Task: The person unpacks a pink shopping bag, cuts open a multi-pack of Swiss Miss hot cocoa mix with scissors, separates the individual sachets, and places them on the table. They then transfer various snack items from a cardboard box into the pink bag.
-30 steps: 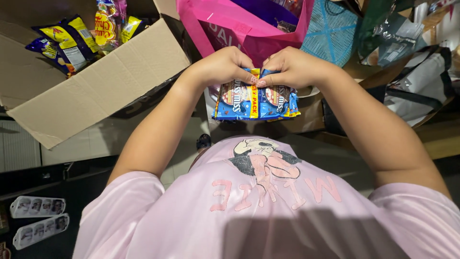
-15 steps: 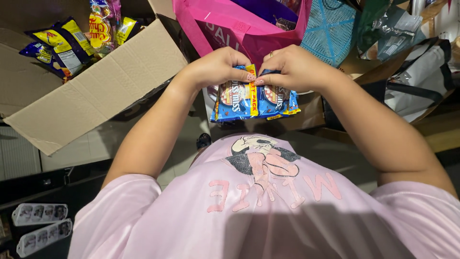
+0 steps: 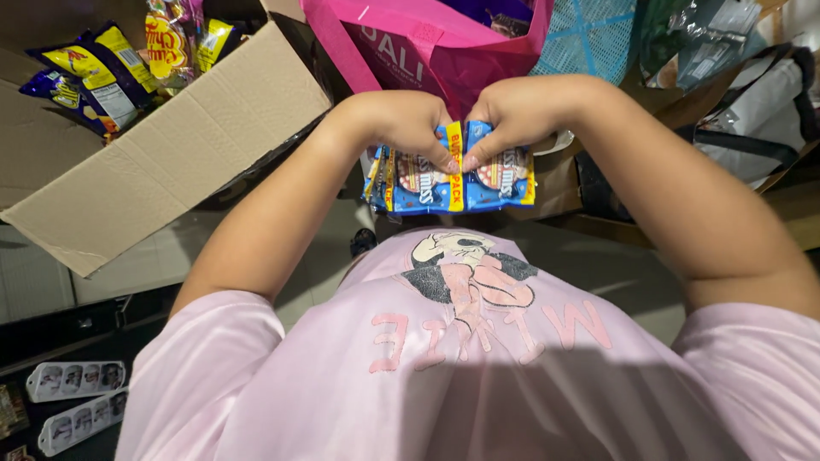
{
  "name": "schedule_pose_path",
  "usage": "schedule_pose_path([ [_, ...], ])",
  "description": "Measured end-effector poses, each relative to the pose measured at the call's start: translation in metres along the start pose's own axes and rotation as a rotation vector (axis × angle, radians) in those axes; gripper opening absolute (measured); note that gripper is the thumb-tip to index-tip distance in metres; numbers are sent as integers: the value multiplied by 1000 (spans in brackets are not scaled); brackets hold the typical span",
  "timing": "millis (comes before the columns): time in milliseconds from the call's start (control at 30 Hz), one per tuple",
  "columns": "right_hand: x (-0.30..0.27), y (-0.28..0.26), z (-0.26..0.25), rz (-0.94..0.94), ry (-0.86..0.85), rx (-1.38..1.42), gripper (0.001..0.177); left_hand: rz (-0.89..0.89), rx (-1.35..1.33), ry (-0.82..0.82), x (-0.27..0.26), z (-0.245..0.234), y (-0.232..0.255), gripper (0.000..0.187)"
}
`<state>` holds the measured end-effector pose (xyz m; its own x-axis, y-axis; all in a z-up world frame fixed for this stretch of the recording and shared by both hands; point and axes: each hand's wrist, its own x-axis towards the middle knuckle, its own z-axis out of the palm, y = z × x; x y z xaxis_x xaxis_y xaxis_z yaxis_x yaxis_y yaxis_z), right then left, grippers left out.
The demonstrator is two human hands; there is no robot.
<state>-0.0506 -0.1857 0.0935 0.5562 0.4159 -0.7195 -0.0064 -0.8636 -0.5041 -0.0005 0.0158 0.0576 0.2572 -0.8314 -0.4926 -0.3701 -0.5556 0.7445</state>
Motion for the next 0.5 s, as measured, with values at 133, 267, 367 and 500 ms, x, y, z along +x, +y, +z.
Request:
schedule_pose_path([
  [133,-3,15,6,-325,208,-43,31,54,-125,72,4,0,-14,29],
  [267,-10,19,9,-539,344,-34,23,238,-321,49,3,-1,-25,26],
  [367,-13,18,14,-573,403,-25,20,245,-368,28,1,-2,-27,26],
  [500,-13,11,22,-206,225,168,29,214,-95,24,-4,-2,-16,35],
])
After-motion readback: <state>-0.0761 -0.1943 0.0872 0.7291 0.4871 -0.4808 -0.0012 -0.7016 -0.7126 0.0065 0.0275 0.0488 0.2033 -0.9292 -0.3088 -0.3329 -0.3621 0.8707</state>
